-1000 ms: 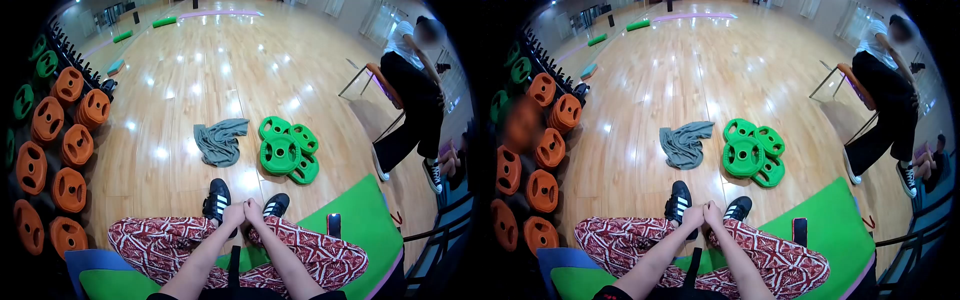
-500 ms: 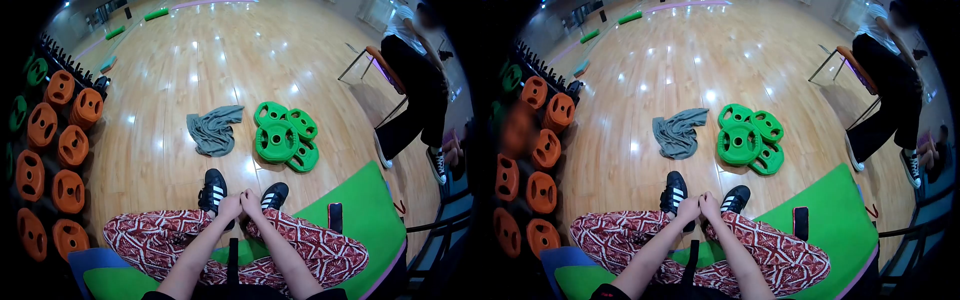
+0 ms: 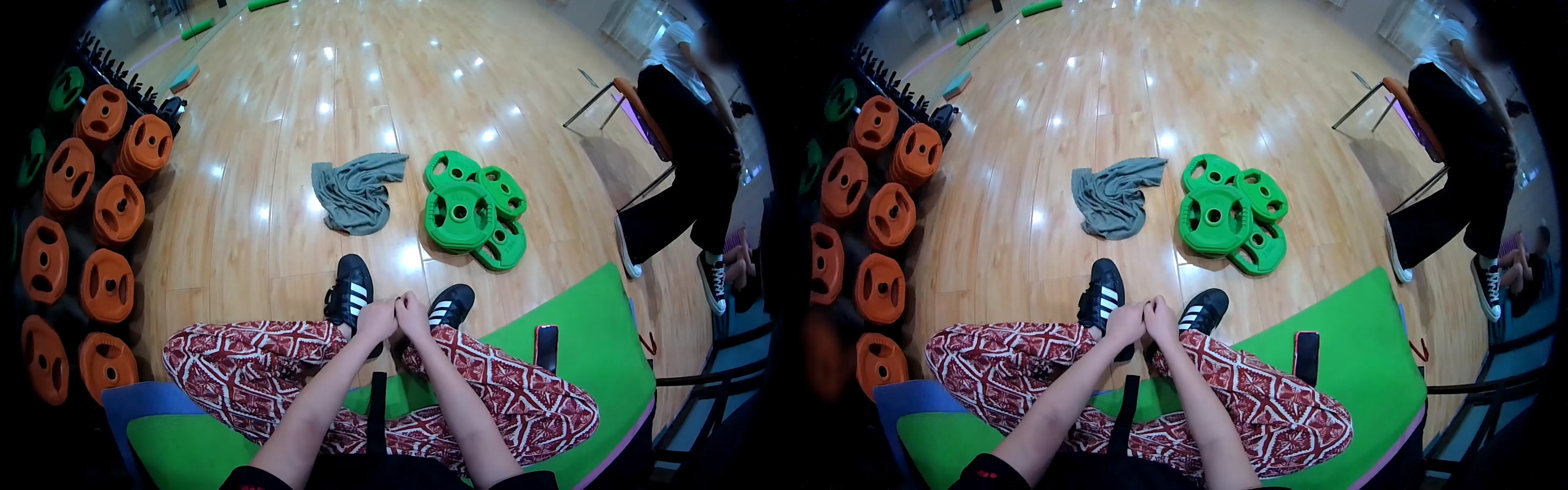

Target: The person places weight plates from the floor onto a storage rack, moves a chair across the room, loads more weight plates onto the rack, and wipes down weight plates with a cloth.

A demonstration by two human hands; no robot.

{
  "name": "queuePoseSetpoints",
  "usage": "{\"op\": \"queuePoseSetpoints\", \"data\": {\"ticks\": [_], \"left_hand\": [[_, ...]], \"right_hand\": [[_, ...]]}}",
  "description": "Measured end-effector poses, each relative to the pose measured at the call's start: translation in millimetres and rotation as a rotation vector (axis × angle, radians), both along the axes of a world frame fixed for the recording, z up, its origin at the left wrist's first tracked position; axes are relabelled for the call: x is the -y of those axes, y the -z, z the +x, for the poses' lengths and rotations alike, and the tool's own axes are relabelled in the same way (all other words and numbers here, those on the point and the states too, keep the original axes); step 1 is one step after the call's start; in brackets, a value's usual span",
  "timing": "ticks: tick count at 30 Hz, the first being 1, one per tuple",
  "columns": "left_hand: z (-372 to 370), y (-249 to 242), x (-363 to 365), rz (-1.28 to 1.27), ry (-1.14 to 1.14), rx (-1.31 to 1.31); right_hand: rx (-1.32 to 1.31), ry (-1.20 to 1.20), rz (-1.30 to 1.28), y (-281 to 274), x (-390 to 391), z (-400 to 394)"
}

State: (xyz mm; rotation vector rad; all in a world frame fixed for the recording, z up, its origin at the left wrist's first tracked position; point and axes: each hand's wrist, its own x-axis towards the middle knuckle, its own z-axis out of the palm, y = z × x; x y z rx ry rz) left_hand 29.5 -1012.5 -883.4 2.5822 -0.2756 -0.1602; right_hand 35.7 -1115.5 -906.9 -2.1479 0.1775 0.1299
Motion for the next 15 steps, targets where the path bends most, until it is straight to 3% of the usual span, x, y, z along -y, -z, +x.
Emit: {"op": "queuePoseSetpoints", "data": {"ticks": [15], "left_hand": [[0.7, -1.7, -1.0, 0.034, 0.032, -0.044]], "right_hand": [[-0.021, 0.028, 0.007, -8.6, -1.6, -1.2]]}}
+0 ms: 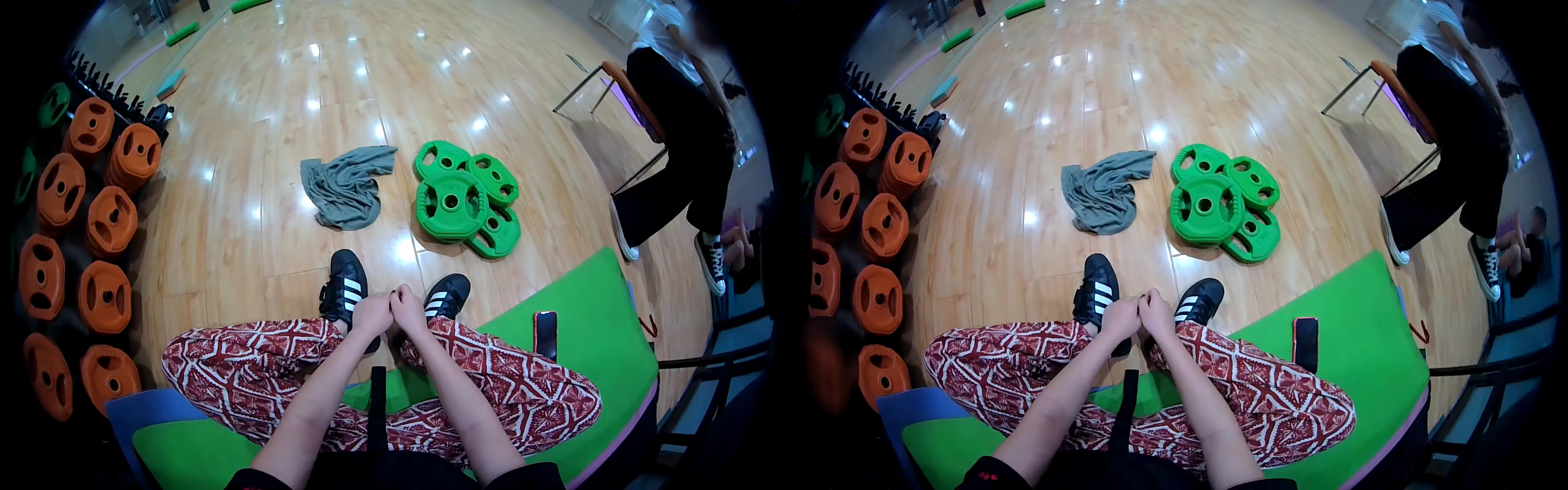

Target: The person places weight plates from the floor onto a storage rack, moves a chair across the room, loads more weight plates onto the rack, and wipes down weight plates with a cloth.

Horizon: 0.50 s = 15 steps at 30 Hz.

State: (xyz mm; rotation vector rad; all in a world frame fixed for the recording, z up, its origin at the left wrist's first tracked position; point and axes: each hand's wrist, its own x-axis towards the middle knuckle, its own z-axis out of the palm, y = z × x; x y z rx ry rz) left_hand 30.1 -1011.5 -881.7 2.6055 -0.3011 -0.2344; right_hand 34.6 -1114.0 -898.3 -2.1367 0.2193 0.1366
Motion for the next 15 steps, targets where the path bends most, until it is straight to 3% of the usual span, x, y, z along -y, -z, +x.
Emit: {"op": "queuePoseSetpoints", "data": {"ticks": [15], "left_hand": [[-0.3, -4.3, 1.5, -0.008, -0.013, 0.021]], "right_hand": [[-0.009, -0.015, -0.008, -0.9, 0.3, 0.1]]}}
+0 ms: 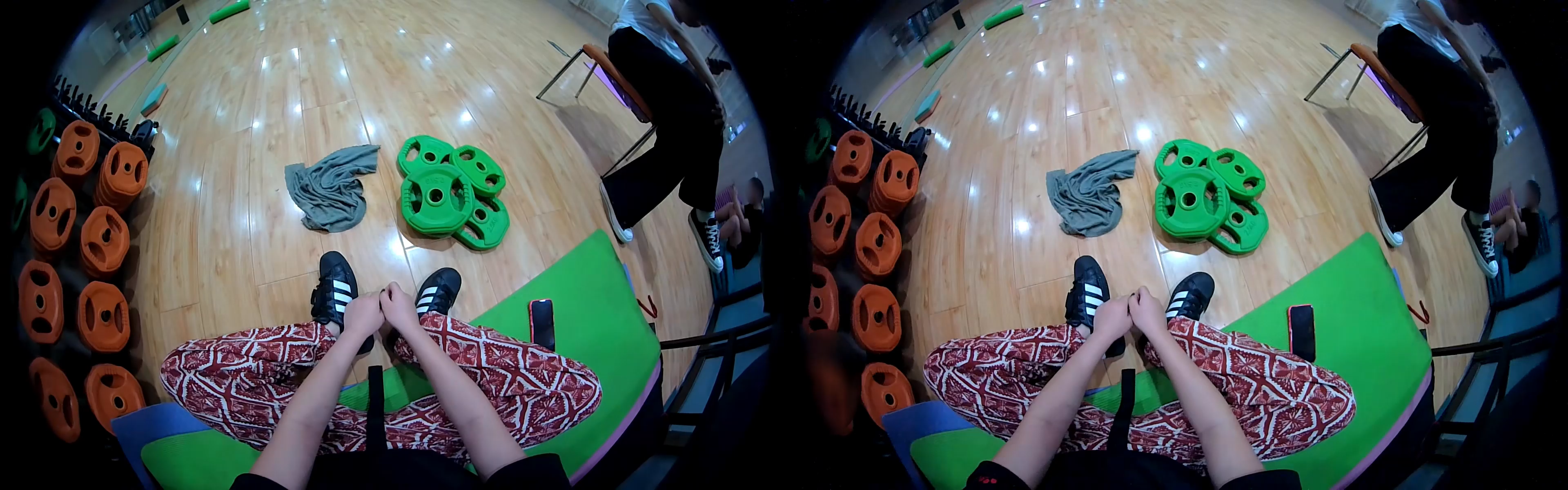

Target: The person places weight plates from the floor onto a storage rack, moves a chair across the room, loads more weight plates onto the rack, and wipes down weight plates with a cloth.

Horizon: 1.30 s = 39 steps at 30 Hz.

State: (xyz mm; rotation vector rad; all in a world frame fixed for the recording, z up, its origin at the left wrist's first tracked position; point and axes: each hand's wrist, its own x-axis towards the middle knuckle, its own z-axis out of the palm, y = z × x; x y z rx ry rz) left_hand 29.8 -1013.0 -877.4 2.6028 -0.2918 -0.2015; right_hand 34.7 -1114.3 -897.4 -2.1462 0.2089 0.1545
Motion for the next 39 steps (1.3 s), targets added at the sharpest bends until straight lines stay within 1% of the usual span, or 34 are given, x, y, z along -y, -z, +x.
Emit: {"op": "queuePoseSetpoints", "data": {"ticks": [7, 10, 12, 13, 14, 15, 16, 17, 18, 19, 20, 21, 22, 23, 25, 27, 29, 31, 33, 35, 36, 37, 39], "left_hand": [[-0.6, -3.2, 0.1, -0.007, 0.003, 0.035], [0.2, -6.5, 0.6, 0.014, -0.011, -0.021], [2.3, -6.7, 1.1, -0.070, -0.077, -0.075], [4.7, -1.0, 0.0, -0.069, -0.078, -0.074], [8.3, 8.7, -1.4, -0.431, -0.213, -0.279], [10.5, 5.6, -1.6, -0.794, -0.346, -0.484], [10.2, 2.0, -3.1, -1.084, -0.447, -0.614], [9.6, -10.6, -5.0, -1.085, -0.443, -0.612], [9.4, -24.2, -7.6, -1.395, -0.493, -0.739], [9.3, -37.5, -10.6, -1.710, -0.535, -0.864], [9.4, -49.8, -14.9, -1.801, -0.458, -0.881], [10.4, -63.2, -15.9, -1.811, -0.449, -0.874], [13.8, -78.4, -17.8, -1.883, -0.403, -0.876], [19.4, -91.9, -20.5, -1.950, -0.353, -0.878], [34.3, -115.0, -27.9, -1.934, -0.189, -0.886], [50.8, -141.2, -34.1, -1.811, -0.108, -0.887], [62.7, -172.1, -42.8, -1.722, 0.024, -0.901], [75.3, -194.6, -53.6, -1.615, 0.072, -0.916], [80.0, -224.2, -60.9, -1.562, 0.110, -0.857], [76.4, -257.7, -68.7, -1.591, 0.181, -0.849], [75.2, -272.2, -71.6, -1.626, 0.225, -0.853], [77.0, -279.4, -75.7, -1.634, 0.234, -0.833], [71.7, -296.6, -86.1, -1.831, 0.572, -0.923]], "right_hand": [[-0.002, 0.002, 0.003, 2.1, -0.3, 0.1], [0.012, 0.001, -0.010, 0.0, 0.5, -2.3], [0.028, -0.005, -0.022, 6.3, 0.7, 0.4], [0.073, 0.053, 0.200, 14.7, 2.5, 4.9], [0.118, 0.113, 0.422, 19.8, 4.7, 7.8], [0.119, 0.113, 0.423, 3.6, 6.3, 9.5], [-0.005, 0.165, 0.661, -13.5, 9.9, 12.9], [-0.131, 0.216, 0.895, -33.1, 13.3, 15.4], [-0.184, 0.200, 1.059, -47.3, 16.9, 17.4], [-0.178, 0.195, 1.052, -62.6, 20.3, 18.3], [-0.208, 0.194, 1.199, -85.8, 21.9, 18.5], [-0.239, 0.189, 1.345, -100.5, 24.6, 20.0], [-0.230, 0.136, 1.419, -106.2, 29.8, 23.4], [-0.195, 0.101, 1.445, -123.1, 32.2, 24.5], [-0.203, 0.036, 1.390, -165.9, 34.6, 28.8], [-0.218, -0.086, 1.274, -191.3, 39.3, 41.5], [-0.308, -0.204, 1.169, -224.1, 41.9, 51.8], [-0.395, -0.182, 0.953, -256.9, 41.2, 62.1], [-0.398, -0.251, 0.770, -293.9, 44.5, 63.5], [-0.391, -0.341, 0.658, -327.8, 46.4, 59.3], [-0.368, -0.402, 0.666, -341.8, 47.9, 56.1], [-0.358, -0.415, 0.652, -354.1, 47.5, 51.7], [-0.234, -0.537, 0.836, -372.2, 42.3, 41.4]]}}
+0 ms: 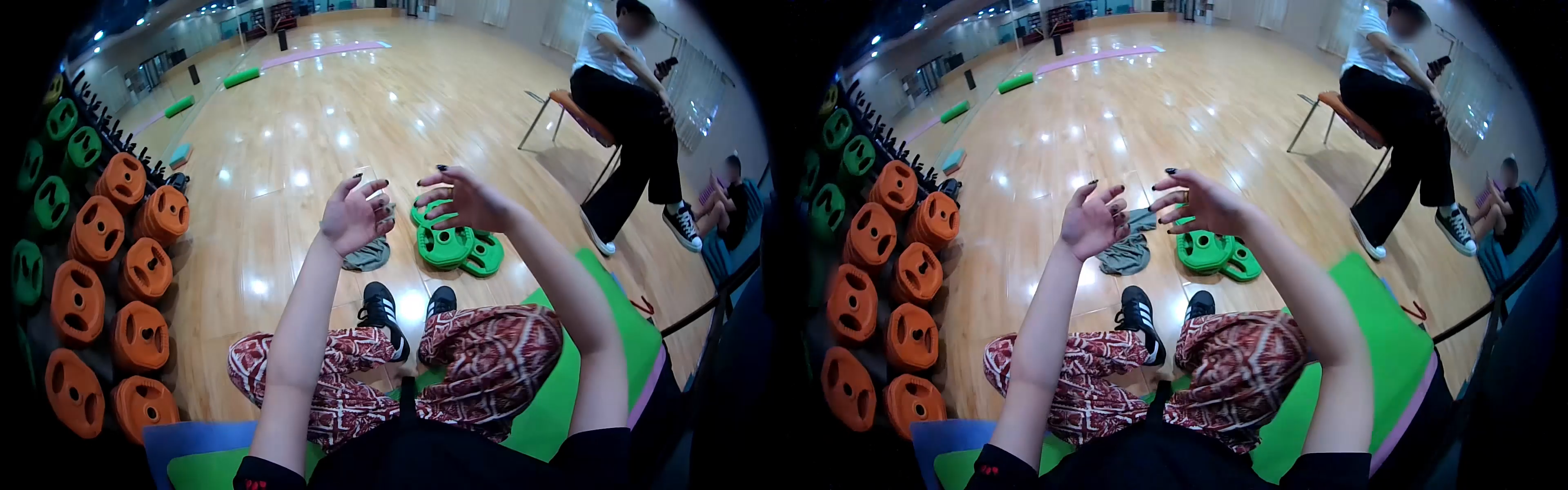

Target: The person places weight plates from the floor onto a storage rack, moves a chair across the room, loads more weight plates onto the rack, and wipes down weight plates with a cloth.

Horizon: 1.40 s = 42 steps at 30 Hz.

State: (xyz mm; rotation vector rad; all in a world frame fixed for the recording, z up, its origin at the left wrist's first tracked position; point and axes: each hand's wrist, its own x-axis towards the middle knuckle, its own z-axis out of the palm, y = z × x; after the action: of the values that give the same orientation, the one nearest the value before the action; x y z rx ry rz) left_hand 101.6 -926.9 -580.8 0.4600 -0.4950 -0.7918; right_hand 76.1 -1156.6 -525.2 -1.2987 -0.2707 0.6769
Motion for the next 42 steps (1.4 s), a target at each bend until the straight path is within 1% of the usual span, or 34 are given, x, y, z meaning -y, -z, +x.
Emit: {"op": "queuePoseSetpoints", "data": {"ticks": [1, 2, 4, 7, 10, 11, 14, 15, 17, 19, 22, 23, 25, 30, 33, 34, 36, 38, 40, 42], "left_hand": [[-5.9, -4.7, -1.6, 0.019, -0.078, -0.045], [-10.5, -9.2, -1.9, 0.019, -0.087, -0.039], [-16.6, -18.6, 0.5, -0.056, -0.011, -0.042], [-25.8, -43.6, -0.2, 0.060, -0.088, -0.029], [-12.0, -64.4, -9.2, 0.242, -0.207, -0.024], [-6.3, -73.1, -13.5, 0.285, -0.215, -0.018], [-5.6, -98.2, -8.6, 0.432, -0.353, 0.033], [-9.5, -93.5, -8.7, 0.429, -0.359, 0.009], [-10.3, -96.5, -3.0, 0.423, -0.295, 0.044], [-6.6, -84.5, 6.2, 0.438, -0.266, 0.028], [13.5, -56.0, 12.6, 0.442, -0.175, -0.056], [16.9, -50.2, 9.7, 0.461, -0.155, -0.062], [25.4, -38.3, -1.9, 0.453, -0.075, -0.025], [34.1, -22.4, -11.7, 0.512, -0.018, -0.066], [40.4, -13.7, -7.4, 0.458, 0.055, -0.088], [38.3, -12.0, -0.9, 0.457, 0.090, -0.107], [36.8, -14.6, 7.7, 0.376, 0.102, -0.078], [32.5, -14.0, 16.9, 0.375, 0.137, -0.020], [26.9, -7.9, 23.0, 0.453, 0.130, -0.004], [32.3, 8.6, 0.3, 0.492, 0.130, 0.008]], "right_hand": [[0.010, -0.044, 0.123, -4.8, -3.0, -4.7], [0.044, -0.049, 0.220, -9.9, -8.8, -11.7], [0.082, -0.038, 0.408, -9.5, -17.7, -19.1], [0.107, -0.056, 0.507, -3.8, -20.2, -13.8], [0.154, 0.030, 0.484, -10.3, -14.2, -11.5], [0.183, 0.081, 0.453, -16.9, -11.5, -15.2], [0.260, 0.065, 0.408, -27.8, 0.6, -13.4], [0.243, 0.064, 0.397, -26.5, 2.0, -7.8], [0.208, 0.087, 0.414, -16.4, -7.2, 1.7], [0.128, 0.107, 0.451, -6.9, -13.4, 8.5], [0.056, 0.118, 0.417, 7.6, -10.2, 11.2], [0.068, 0.112, 0.416, 6.3, -7.0, 12.0], [0.017, 0.126, 0.324, 8.0, 0.8, 11.1], [0.012, 0.075, 0.230, 19.9, 31.5, 9.4], [0.057, 0.122, 0.193, 20.9, 38.6, -6.1], [0.047, 0.132, 0.220, 21.5, 41.6, -9.4], [0.036, 0.175, 0.245, 24.8, 46.3, -12.6], [0.021, 0.195, 0.253, 28.6, 55.1, -15.3], [0.009, 0.203, 0.266, 31.3, 67.2, -18.4], [-0.013, 0.218, 0.229, 31.6, 75.3, -19.9]]}}
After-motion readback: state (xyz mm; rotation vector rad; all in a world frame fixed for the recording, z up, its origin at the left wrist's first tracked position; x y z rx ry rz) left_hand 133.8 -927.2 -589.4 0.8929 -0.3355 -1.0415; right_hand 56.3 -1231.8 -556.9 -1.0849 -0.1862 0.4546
